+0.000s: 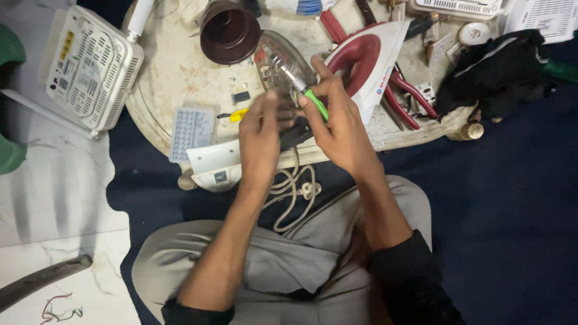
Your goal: The person sits on the floor and uses a screwdriver to adjust internal components and wires inside a disassembled electric iron. They manipulate the heating element and connections, then reassemble the iron's casing.
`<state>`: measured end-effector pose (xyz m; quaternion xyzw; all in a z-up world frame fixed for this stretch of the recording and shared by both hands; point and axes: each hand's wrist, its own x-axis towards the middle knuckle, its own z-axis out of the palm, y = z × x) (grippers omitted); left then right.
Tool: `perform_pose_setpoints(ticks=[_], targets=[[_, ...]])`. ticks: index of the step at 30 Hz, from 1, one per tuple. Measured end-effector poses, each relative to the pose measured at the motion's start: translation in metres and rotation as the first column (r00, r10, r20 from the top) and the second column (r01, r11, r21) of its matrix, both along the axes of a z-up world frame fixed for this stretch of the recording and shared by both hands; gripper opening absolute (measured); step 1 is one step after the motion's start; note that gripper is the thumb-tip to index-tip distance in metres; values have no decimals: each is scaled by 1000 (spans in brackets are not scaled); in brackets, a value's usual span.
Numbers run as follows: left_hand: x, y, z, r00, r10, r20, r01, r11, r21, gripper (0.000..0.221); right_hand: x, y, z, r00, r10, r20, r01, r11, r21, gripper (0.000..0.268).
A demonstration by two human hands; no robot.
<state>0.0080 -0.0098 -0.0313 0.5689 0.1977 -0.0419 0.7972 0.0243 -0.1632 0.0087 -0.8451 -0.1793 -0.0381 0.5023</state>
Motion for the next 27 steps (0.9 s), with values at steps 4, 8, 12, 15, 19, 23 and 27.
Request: perform_pose_setpoints(ticks=[4,8,12,15,19,23,27], targets=[[-6,0,-7,979,-46,198,-92,766,637,36,3,-2,-17,992,-11,-124,43,966,257,14],[-4,-6,-4,964,-131,230,-60,740,670,52,6,-2,-32,944,89,-317,110,821,559,11],[3,-3,5,953,-201,226,-19,707,707,63,8,-6,-35,916,82,-393,172,805,568,12],[6,-2,9,966,-215,147,63,739,671,69,7,-10,-32,888,103,-448,194,799,570,11],[8,-9,8,970,-158,185,-61,580,813,66,6,-10,-22,920,59,-388,132,884,447,10],[6,-11,9,959,-125,255,-132,599,790,63,0,-8,1,935,22,-353,128,909,396,11],[7,-13,13,957,-92,276,-168,598,784,59,-10,-13,40,947,-123,-297,182,967,181,18]])
